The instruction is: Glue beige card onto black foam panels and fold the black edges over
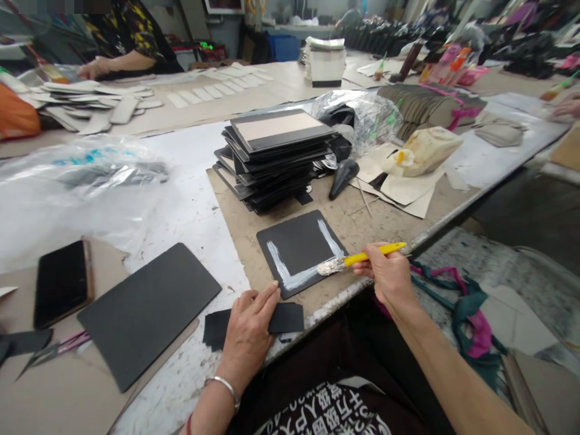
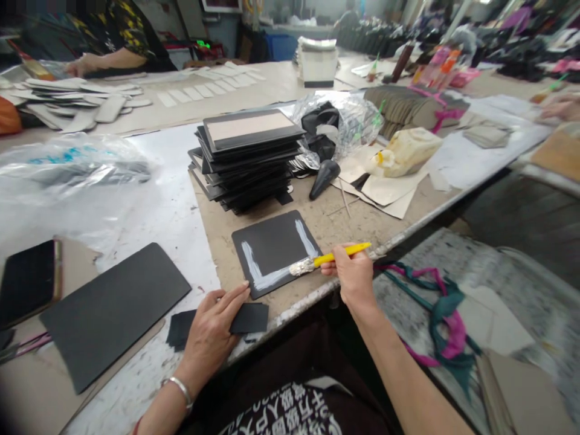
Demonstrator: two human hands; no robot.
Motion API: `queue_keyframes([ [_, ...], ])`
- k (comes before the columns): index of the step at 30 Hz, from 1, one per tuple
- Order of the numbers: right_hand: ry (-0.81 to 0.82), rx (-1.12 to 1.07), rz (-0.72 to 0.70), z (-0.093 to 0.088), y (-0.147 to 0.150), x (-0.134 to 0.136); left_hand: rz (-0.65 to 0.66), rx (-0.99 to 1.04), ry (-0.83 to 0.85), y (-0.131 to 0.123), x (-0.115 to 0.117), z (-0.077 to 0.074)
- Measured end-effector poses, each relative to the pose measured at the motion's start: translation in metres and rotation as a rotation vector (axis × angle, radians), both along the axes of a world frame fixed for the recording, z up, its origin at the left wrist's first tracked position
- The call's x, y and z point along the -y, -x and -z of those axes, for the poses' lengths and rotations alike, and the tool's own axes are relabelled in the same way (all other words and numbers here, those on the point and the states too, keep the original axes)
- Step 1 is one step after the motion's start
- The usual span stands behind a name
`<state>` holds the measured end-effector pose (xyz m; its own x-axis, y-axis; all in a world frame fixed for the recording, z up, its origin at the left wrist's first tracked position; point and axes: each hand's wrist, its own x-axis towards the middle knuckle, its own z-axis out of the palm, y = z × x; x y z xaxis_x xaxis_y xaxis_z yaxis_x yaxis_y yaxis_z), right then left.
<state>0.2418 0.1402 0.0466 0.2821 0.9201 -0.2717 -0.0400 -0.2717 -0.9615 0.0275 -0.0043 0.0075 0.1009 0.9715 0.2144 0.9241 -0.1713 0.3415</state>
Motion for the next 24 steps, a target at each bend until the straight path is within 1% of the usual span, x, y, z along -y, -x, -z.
queue_keyframes([
  [5, -0.059, 0.041, 0.054, -0.003, -0.017, -0.006, 0.003, 0.013, 0.000, 0.000, 0.000, 0.000],
  [9, -0.113, 0.065, 0.041, -0.008, -0.027, -0.009, 0.001, 0.010, -0.012, 0.000, 0.001, -0.001],
  [11, -0.115, 0.056, 0.034, -0.012, -0.025, -0.007, -0.001, 0.015, -0.021, 0.000, 0.001, -0.001],
  [14, -0.075, -0.010, 0.002, -0.014, -0.010, 0.000, -0.005, 0.016, -0.034, -0.001, 0.000, -0.001],
  [17, -0.007, -0.078, -0.065, -0.008, 0.006, 0.007, -0.011, 0.016, -0.035, -0.001, -0.001, -0.001],
  [19, 0.021, -0.089, -0.078, -0.004, 0.010, 0.007, -0.012, 0.017, -0.028, -0.001, 0.000, -0.001],
  [21, 0.021, -0.077, -0.041, -0.003, 0.007, 0.003, -0.011, 0.016, -0.024, 0.000, 0.000, -0.001],
  [24, -0.012, -0.048, 0.028, -0.008, -0.001, -0.002, -0.006, 0.020, -0.018, 0.000, 0.000, -0.001],
])
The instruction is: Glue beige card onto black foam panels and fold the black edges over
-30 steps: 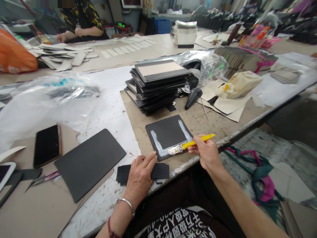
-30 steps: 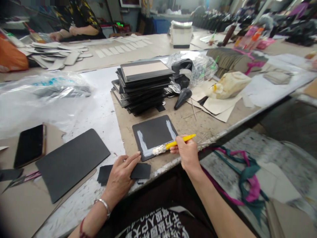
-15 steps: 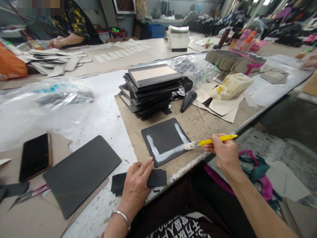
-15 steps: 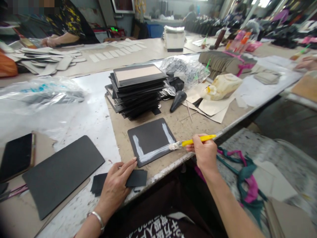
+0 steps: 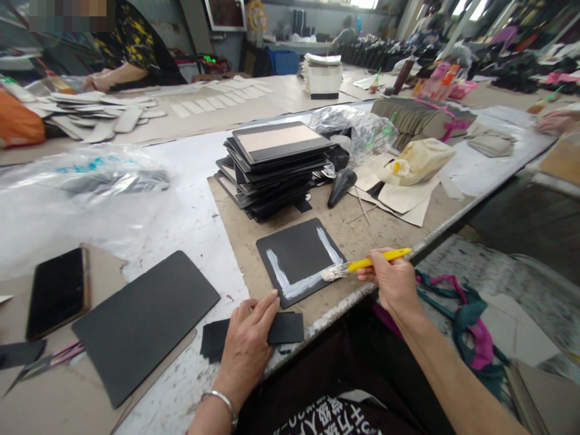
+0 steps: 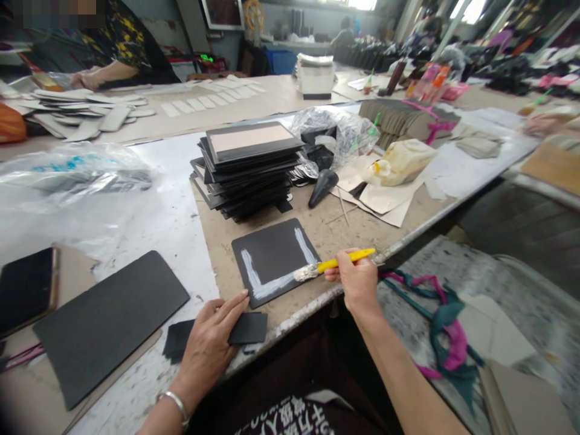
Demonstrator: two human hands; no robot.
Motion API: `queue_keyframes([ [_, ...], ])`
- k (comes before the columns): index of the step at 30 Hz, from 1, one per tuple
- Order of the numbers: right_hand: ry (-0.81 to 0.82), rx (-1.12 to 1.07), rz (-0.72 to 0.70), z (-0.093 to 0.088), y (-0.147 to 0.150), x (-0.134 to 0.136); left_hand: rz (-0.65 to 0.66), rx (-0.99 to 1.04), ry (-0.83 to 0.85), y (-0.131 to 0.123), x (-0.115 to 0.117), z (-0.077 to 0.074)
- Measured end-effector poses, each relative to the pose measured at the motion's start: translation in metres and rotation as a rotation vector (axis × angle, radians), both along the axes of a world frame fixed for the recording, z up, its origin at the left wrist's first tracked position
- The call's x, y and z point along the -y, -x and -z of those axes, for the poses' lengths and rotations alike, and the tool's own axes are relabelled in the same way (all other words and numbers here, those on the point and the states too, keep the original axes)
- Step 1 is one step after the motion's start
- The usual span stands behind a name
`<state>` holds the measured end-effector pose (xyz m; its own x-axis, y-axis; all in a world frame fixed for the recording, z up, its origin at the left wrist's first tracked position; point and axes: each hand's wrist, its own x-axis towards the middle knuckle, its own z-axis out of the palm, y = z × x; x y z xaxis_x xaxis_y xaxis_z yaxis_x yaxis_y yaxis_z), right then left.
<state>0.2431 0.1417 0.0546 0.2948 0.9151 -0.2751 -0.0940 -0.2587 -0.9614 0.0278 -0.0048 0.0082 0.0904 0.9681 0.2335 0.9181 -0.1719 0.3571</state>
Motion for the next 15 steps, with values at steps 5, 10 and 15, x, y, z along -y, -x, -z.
queue_keyframes([
  [5, 0.038, -0.042, -0.048, -0.001, 0.007, 0.008, -0.001, 0.002, -0.008, 0.000, -0.001, 0.000],
  [10, 0.040, -0.048, -0.017, 0.006, 0.002, 0.002, 0.004, -0.019, -0.013, 0.000, 0.001, 0.002],
  [15, -0.036, -0.053, 0.048, -0.014, -0.023, -0.009, 0.032, -0.045, -0.016, 0.005, 0.002, 0.006],
])
